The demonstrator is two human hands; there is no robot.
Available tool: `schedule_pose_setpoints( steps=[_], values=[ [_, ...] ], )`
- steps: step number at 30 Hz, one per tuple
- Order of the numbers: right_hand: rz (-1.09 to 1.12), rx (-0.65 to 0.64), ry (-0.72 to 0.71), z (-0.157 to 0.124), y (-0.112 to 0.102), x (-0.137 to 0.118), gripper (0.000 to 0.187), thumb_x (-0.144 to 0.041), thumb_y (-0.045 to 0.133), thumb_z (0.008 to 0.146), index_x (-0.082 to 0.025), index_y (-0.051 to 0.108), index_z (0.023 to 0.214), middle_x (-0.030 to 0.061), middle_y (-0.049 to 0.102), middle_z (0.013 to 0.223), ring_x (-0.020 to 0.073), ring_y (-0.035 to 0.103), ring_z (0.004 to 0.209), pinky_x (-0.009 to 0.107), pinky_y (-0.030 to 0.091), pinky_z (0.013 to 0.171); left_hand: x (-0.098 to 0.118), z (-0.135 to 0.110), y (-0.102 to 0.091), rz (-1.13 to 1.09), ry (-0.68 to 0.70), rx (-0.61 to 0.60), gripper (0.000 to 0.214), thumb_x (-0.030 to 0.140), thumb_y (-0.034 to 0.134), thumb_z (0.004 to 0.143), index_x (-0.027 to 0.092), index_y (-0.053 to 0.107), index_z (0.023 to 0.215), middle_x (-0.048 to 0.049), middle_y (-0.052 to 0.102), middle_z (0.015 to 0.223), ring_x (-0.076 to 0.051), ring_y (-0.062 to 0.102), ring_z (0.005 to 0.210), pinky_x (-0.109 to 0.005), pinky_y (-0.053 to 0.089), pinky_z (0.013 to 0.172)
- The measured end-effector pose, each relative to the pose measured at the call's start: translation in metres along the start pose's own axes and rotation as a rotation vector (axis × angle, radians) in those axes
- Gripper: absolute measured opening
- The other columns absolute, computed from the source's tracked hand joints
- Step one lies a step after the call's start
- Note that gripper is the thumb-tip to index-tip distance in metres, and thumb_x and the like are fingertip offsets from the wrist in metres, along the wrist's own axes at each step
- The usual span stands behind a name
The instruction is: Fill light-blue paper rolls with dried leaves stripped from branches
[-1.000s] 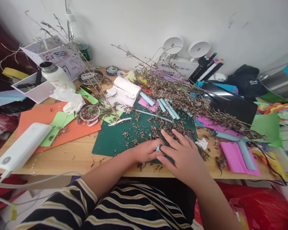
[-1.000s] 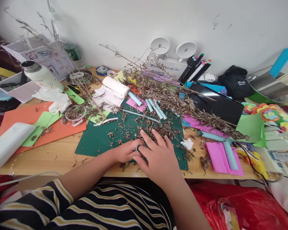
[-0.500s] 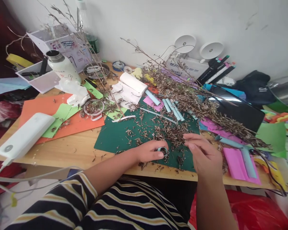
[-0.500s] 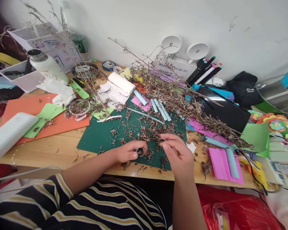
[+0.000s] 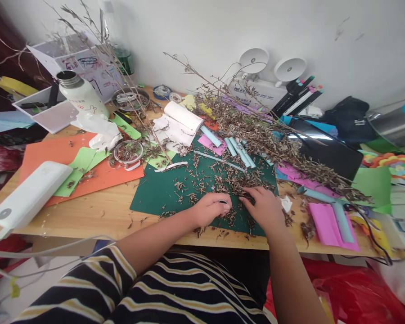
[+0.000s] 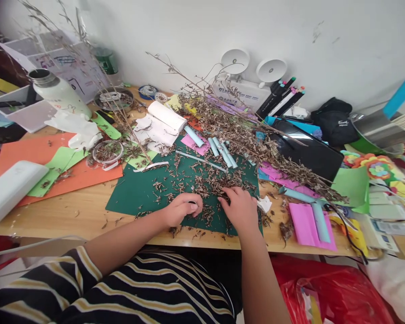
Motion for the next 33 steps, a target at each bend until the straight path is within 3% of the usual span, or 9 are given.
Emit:
schedule_pose_setpoints(
  steps=[4, 9, 15, 19, 25, 33],
  values=[
    [0.105, -0.004, 0.035, 0.002, 0.000, 0.001, 0.020, -0.029, 0.047, 0.076, -0.022, 0.062, 0.088, 0.0067, 0.063, 0.086, 0.0252, 0.054, 0.080, 0.036, 0.035, 0.064, 0.000, 0.000, 0.007, 0.181, 0.092, -0.089, 0.038, 0.049, 0.035, 0.078, 0.014, 0.046, 0.068, -0.0006, 0.044, 0.062, -0.011, 0.041, 0.058, -0.023, 0.034, 0.057],
    [0.267, 0.058, 0.101, 0.003, -0.006, 0.021, 0.016, -0.021, 0.048, 0.070, -0.022, 0.062, 0.077, 0.0035, 0.064, 0.079, 0.0198, 0.056, 0.074, 0.032, 0.039, 0.066, -0.004, 0.001, 0.011, 0.250, 0.077, -0.162, 0.060, 0.071, 0.029, 0.069, 0.013, 0.047, 0.072, -0.0011, 0.046, 0.065, -0.011, 0.042, 0.061, -0.023, 0.034, 0.058],
    [0.513, 0.328, 0.366, -0.009, -0.029, 0.066, 0.024, -0.036, 0.050, 0.070, -0.016, 0.060, 0.080, 0.0029, 0.059, 0.066, 0.0141, 0.051, 0.056, 0.028, 0.041, 0.054, -0.003, 0.003, 0.012, 0.277, 0.038, -0.218, 0.064, 0.075, 0.030, 0.063, 0.014, 0.046, 0.074, -0.0006, 0.046, 0.067, -0.011, 0.043, 0.063, -0.022, 0.034, 0.059],
    [0.918, 0.506, 0.442, -0.019, -0.036, 0.065, 0.021, -0.034, 0.061, 0.062, -0.017, 0.059, 0.074, 0.0000, 0.057, 0.067, 0.0111, 0.048, 0.056, 0.025, 0.041, 0.054, -0.005, 0.005, 0.013, 0.301, 0.020, -0.236, 0.064, 0.076, 0.033, 0.060, 0.014, 0.046, 0.074, 0.0002, 0.045, 0.066, -0.011, 0.042, 0.062, -0.021, 0.033, 0.057],
    [0.943, 0.441, 0.370, -0.014, -0.040, 0.030, 0.014, -0.029, 0.062, 0.061, -0.018, 0.061, 0.070, -0.0009, 0.056, 0.065, 0.0107, 0.048, 0.058, 0.025, 0.040, 0.056, -0.008, 0.006, 0.012, 0.279, 0.014, -0.231, 0.063, 0.075, 0.038, 0.058, 0.015, 0.045, 0.074, 0.0007, 0.046, 0.067, -0.011, 0.042, 0.063, -0.020, 0.032, 0.058],
    [1.020, 0.323, 0.385, -0.007, -0.033, 0.034, 0.018, -0.032, 0.063, 0.062, -0.019, 0.059, 0.074, -0.0030, 0.052, 0.060, 0.0096, 0.045, 0.053, 0.023, 0.037, 0.050, -0.008, 0.005, 0.011, 0.297, -0.029, -0.222, 0.058, 0.071, 0.046, 0.057, 0.015, 0.045, 0.074, 0.0021, 0.044, 0.068, -0.009, 0.041, 0.062, -0.019, 0.030, 0.056]
  ],
)
Point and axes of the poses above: each hand's wrist, its own z-axis towards the middle knuckle, its own y-axis out of the palm, x = y × z, the point moved 9 cm from there along z, towards the middle knuckle
